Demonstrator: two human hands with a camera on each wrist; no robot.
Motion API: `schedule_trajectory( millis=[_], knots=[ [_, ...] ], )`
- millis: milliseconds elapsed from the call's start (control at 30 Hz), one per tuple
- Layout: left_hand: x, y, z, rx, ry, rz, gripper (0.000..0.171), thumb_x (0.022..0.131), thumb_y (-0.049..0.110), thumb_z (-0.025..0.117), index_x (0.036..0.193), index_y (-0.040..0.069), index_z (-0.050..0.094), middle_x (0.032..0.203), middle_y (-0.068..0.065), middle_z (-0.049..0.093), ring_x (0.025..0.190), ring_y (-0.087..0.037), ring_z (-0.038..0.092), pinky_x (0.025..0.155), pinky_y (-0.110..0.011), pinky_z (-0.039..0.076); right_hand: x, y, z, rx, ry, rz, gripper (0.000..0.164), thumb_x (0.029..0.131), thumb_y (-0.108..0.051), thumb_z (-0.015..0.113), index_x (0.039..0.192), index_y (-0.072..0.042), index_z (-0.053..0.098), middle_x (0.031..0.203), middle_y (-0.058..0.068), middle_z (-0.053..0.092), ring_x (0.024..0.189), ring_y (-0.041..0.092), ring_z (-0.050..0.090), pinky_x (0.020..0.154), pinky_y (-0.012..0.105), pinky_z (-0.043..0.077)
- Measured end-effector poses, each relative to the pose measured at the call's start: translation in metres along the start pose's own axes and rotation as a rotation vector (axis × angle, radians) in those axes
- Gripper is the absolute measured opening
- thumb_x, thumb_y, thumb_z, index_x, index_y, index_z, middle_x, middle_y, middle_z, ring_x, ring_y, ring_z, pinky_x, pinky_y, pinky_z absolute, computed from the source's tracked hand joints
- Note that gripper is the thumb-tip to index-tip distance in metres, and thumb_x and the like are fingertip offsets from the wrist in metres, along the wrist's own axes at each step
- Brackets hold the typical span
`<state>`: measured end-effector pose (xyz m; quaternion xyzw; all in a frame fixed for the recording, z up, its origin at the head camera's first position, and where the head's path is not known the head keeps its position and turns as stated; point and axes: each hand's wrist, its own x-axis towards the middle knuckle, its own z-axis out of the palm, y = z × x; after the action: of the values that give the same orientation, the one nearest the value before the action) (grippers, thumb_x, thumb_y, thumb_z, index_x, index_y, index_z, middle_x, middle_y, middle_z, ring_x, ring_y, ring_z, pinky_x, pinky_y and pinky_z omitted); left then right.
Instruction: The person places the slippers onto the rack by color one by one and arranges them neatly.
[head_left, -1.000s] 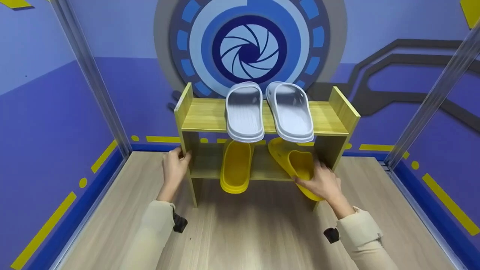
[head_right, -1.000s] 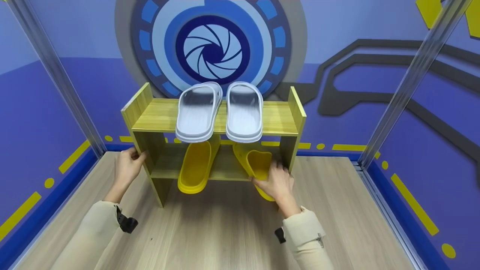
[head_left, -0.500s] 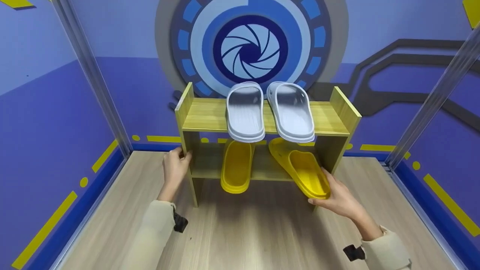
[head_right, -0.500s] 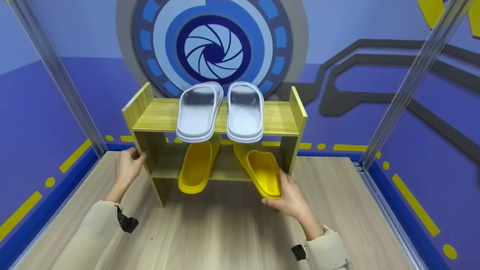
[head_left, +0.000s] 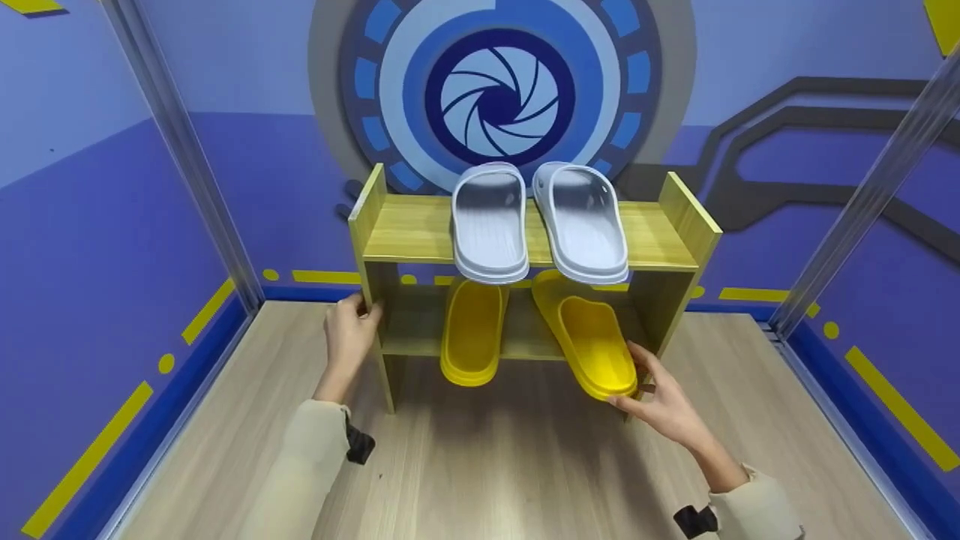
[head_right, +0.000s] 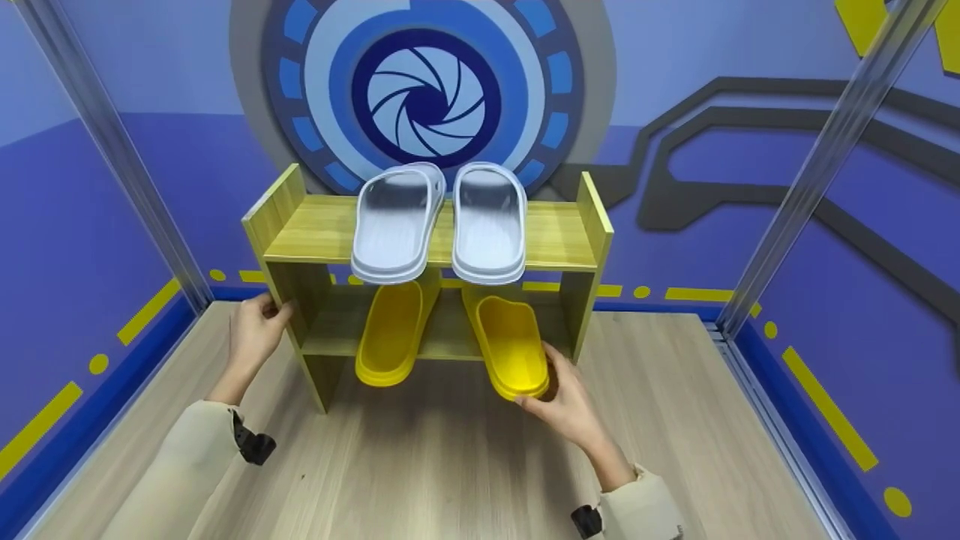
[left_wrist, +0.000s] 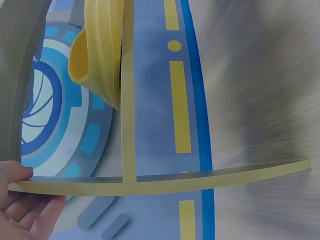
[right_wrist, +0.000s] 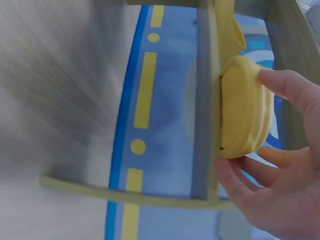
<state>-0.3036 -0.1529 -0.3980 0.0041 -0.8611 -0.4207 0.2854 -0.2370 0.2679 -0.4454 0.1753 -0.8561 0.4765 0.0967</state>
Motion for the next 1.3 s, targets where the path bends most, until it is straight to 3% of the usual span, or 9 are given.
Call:
schedule_trajectory(
  millis=[200, 633, 933, 1300],
  knots=[
    [0.001, 0.000, 0.000, -0.002, 0.005, -0.008, 0.017, 0.082, 0.012, 0.062, 0.085, -0.004, 0.065, 0.083, -0.018, 0.064, 0.075, -0.028, 0.060, 0.064, -0.040, 0.047, 0.003, 0.000, 0.019, 0.084, 0.057, -0.019, 0.076, 0.069, -0.001, 0.073, 0.132, 0.006, 0.030, 0.117, 0.020, 0.046, 0.099, 0.029, 0.049, 0.078, 0.035, 0.045],
    [0.001, 0.000, 0.000, 0.005, 0.002, -0.016, 0.018, 0.082, 0.013, 0.061, 0.086, -0.004, 0.064, 0.083, -0.018, 0.064, 0.074, -0.028, 0.060, 0.063, -0.040, 0.047, 0.008, -0.009, 0.056, 0.122, 0.221, -0.063, 0.074, 0.068, -0.009, 0.076, 0.130, 0.001, 0.037, 0.117, 0.015, 0.048, 0.100, 0.024, 0.049, 0.081, 0.048, 0.040],
    [0.000, 0.000, 0.000, 0.016, 0.010, 0.006, 0.016, 0.081, 0.011, 0.062, 0.084, -0.004, 0.065, 0.082, -0.018, 0.064, 0.077, -0.029, 0.061, 0.064, -0.041, 0.047, 0.005, -0.037, 0.062, 0.080, 0.287, -0.064, 0.070, 0.067, -0.003, 0.075, 0.126, 0.009, 0.039, 0.111, 0.023, 0.048, 0.095, 0.030, 0.051, 0.076, 0.047, 0.042],
    [0.000, 0.001, 0.000, 0.001, 0.006, 0.009, 0.016, 0.081, 0.010, 0.061, 0.086, -0.004, 0.065, 0.083, -0.018, 0.064, 0.077, -0.029, 0.061, 0.064, -0.040, 0.047, 0.005, -0.035, 0.058, 0.065, 0.266, -0.063, 0.070, 0.068, -0.005, 0.074, 0.127, 0.007, 0.037, 0.115, 0.023, 0.047, 0.099, 0.033, 0.048, 0.079, 0.047, 0.041]
  ],
)
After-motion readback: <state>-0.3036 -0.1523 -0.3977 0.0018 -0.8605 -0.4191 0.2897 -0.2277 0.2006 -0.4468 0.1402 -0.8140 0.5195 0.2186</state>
